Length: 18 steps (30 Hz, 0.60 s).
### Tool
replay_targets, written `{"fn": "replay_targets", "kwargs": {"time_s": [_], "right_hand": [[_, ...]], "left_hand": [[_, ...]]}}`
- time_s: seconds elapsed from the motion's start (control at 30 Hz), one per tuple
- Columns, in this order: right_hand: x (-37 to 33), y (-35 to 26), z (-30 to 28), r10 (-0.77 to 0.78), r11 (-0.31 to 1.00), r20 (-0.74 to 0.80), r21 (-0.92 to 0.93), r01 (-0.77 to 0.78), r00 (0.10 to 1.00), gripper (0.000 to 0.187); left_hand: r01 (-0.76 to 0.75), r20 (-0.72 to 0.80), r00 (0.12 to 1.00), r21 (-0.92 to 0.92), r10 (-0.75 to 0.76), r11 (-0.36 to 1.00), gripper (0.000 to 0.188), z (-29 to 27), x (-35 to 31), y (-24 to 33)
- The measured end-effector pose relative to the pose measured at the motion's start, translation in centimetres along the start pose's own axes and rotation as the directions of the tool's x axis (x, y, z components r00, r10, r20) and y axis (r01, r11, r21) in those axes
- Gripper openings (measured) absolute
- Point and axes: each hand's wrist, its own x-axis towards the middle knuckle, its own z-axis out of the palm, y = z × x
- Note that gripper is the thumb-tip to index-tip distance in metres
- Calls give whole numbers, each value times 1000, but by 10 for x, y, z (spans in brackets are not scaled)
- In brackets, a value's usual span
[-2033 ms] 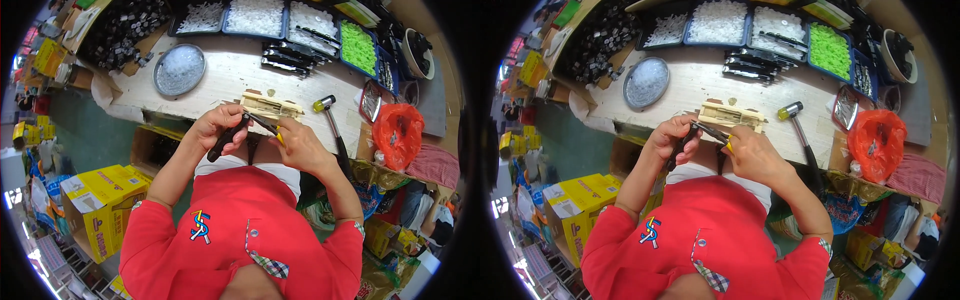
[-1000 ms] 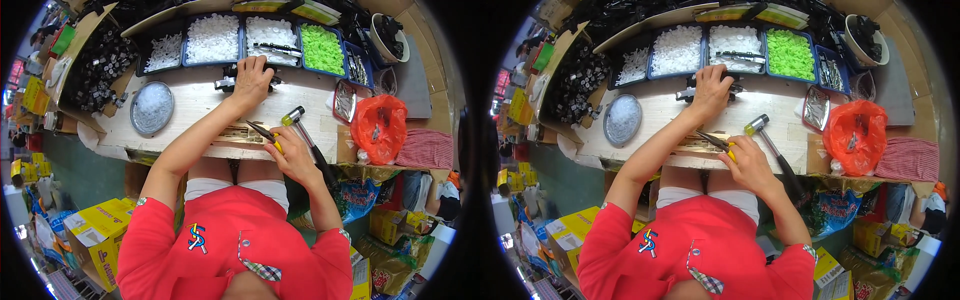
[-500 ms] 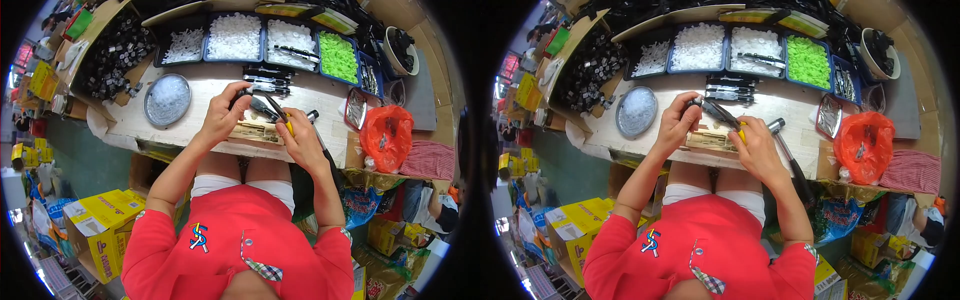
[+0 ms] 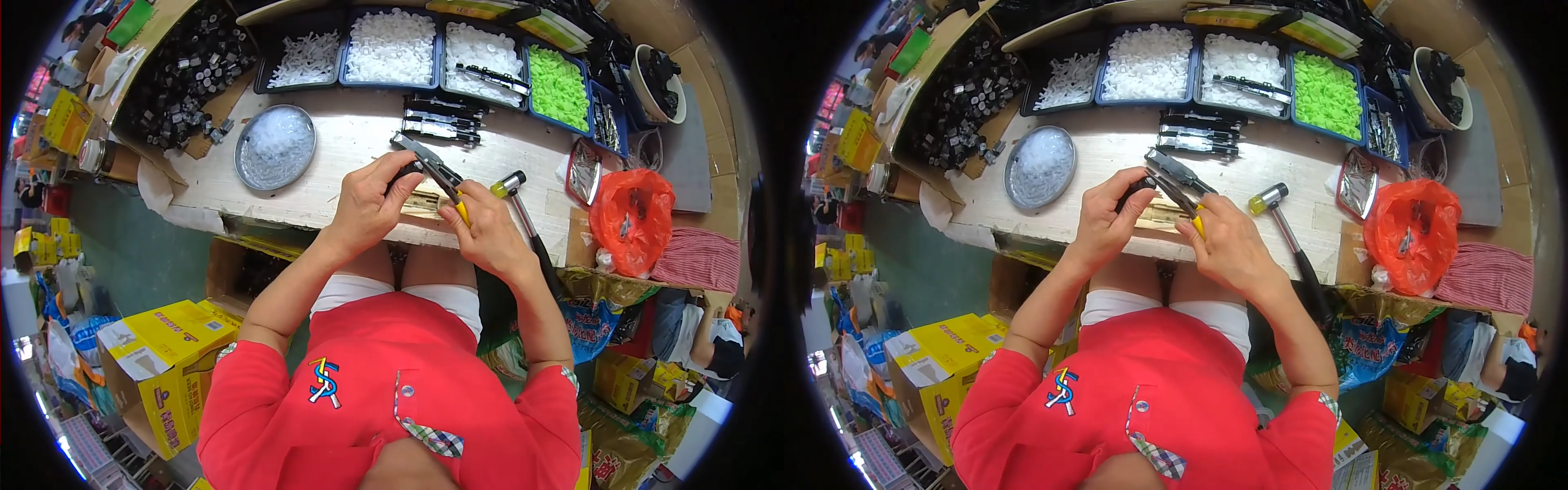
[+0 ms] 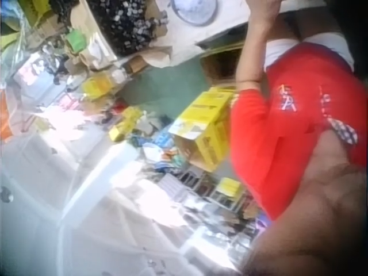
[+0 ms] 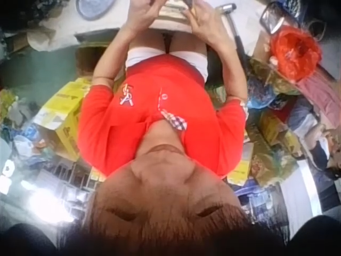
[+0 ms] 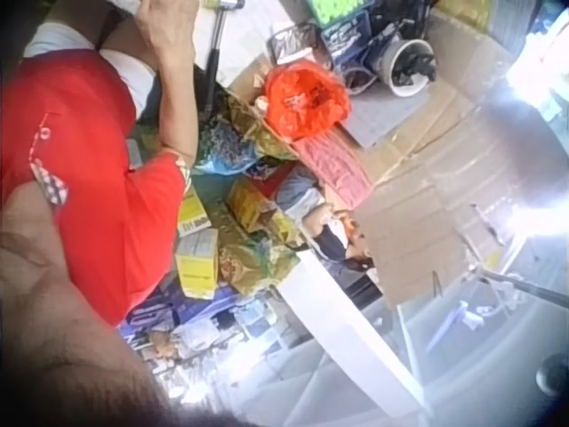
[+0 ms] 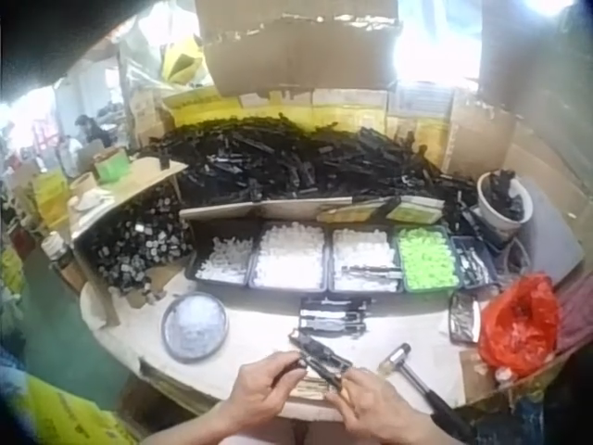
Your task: The person assembles plastic components in a wooden jig by hand, taps them with a mallet, and trims parts using pliers.
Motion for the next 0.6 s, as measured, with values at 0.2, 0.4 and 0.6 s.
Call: {"fn": "replay_targets", "kwargs": {"time_s": [0.2,0.4,0.6], "right_hand": [[-8,2,1,-116,992,116,-30,120,986,15],[-9,-11,19,-204,975,201,-51,218,958,20],[-13,-3,33,-232,972,161,78,222,959,26]], "left_hand": [[770,716,622,-633,-317,79,19,-25,-8,-15],[756,744,626,-652,-235,-51,25,-43,-46,-28],[383,374,595,646,-712,660,43,-124,-155,-54]]}}
